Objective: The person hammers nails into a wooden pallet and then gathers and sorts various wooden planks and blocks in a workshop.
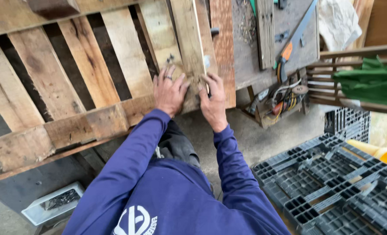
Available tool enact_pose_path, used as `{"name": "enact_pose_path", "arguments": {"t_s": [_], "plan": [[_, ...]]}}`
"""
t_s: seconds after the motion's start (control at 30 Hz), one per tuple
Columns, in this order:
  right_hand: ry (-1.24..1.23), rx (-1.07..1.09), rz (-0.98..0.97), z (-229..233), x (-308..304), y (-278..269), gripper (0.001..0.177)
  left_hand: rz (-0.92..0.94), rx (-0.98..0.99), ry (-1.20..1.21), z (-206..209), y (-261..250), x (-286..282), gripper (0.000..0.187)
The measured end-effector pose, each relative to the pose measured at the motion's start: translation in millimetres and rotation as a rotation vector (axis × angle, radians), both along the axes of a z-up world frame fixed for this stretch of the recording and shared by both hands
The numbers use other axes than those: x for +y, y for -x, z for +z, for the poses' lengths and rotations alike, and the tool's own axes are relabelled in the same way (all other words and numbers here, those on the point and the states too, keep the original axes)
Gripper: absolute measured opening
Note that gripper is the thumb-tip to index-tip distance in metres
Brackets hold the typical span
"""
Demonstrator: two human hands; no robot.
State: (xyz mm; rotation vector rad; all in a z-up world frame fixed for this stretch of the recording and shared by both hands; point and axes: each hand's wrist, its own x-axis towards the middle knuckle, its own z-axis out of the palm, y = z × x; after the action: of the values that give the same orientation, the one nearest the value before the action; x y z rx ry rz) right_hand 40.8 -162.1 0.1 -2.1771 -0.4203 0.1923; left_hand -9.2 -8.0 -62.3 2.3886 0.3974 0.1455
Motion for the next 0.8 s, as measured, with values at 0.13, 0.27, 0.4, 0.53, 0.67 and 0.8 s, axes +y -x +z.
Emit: {"name": "enact_pose_path", "arguments": {"t_s": [0.13,0.27,0.4,0.53,0.67,0.8], "plan": [[-0.003,-0.034,0.02,2.7,-9.8,91.1,0.027,0.001,-0.111,-0.11,0.9,5.8,-2.1,0.032],[-0.184,0.055,-0.165,-10.3,-13.9,167.1,0.031,-0.176,-0.408,-0.111,17.0,51.8,-8.5,0.028],[-0.13,0.51,-0.107,-40.4,-33.1,250.1,0.023,-0.352,-0.278,0.268,19.0,161.8,-38.5,0.024],[-0.043,0.346,0.127,-58.0,-65.1,327.5,0.028,-0.199,-0.044,0.416,-7.8,261.7,-75.8,0.017],[0.386,0.398,0.364,-98.4,-117.9,371.8,0.016,-0.277,0.265,0.436,-54.9,329.6,-107.5,0.022],[0.603,0.469,0.545,-128.0,-169.6,371.8,0.018,-0.297,0.377,0.405,-71.9,329.9,-142.7,0.025]]}}
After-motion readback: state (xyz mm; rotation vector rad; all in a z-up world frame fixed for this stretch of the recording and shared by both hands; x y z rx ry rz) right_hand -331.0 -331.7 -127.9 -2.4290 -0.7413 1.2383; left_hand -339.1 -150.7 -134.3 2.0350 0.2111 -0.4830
